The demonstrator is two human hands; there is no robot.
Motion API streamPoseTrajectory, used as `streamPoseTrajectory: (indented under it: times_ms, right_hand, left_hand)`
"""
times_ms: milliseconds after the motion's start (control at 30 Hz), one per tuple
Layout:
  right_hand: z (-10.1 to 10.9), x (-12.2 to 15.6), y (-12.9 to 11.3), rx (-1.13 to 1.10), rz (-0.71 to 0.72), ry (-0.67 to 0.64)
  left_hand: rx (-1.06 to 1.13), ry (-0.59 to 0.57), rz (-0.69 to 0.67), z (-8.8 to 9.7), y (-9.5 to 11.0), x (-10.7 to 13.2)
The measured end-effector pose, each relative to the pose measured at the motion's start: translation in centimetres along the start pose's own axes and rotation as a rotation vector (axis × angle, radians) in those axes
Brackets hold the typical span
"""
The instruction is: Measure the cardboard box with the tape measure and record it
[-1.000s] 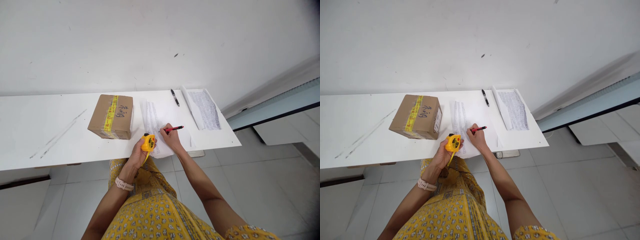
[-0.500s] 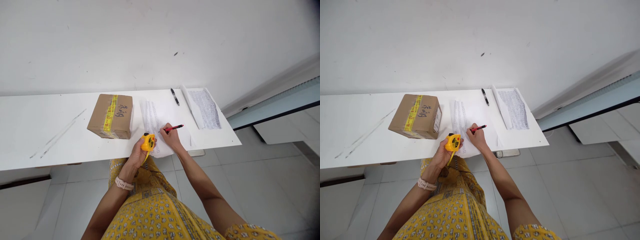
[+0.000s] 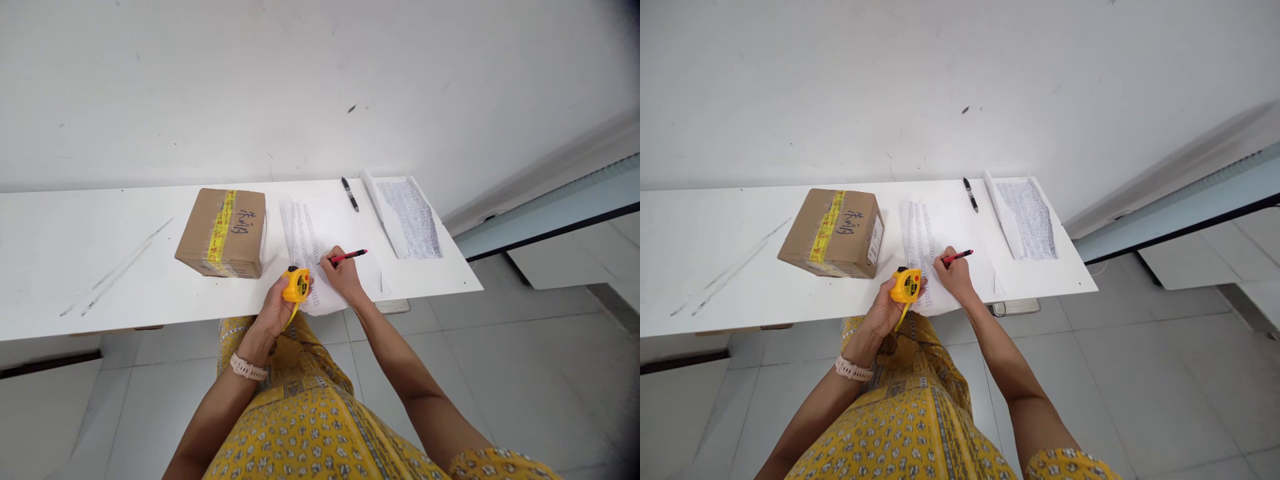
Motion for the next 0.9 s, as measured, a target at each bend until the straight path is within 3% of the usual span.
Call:
streamPoseTrajectory:
  times_ms: [900]
  right_hand:
    - [0.34, -0.02, -0.20, 0.026, -0.031, 0.029]
  left_hand:
    - [-0.016, -0.008, -0.011, 0.04, 0.05, 0.08]
Point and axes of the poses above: each hand's wrist, its own x-axis away from the middle knuckle, its own z-axis out of the back of the hand, y = z × x, the point moved 7 cm from there along -x, towards the middle knuckle, and after that the axes turned 14 degrees about z, right-handed, at the moved point
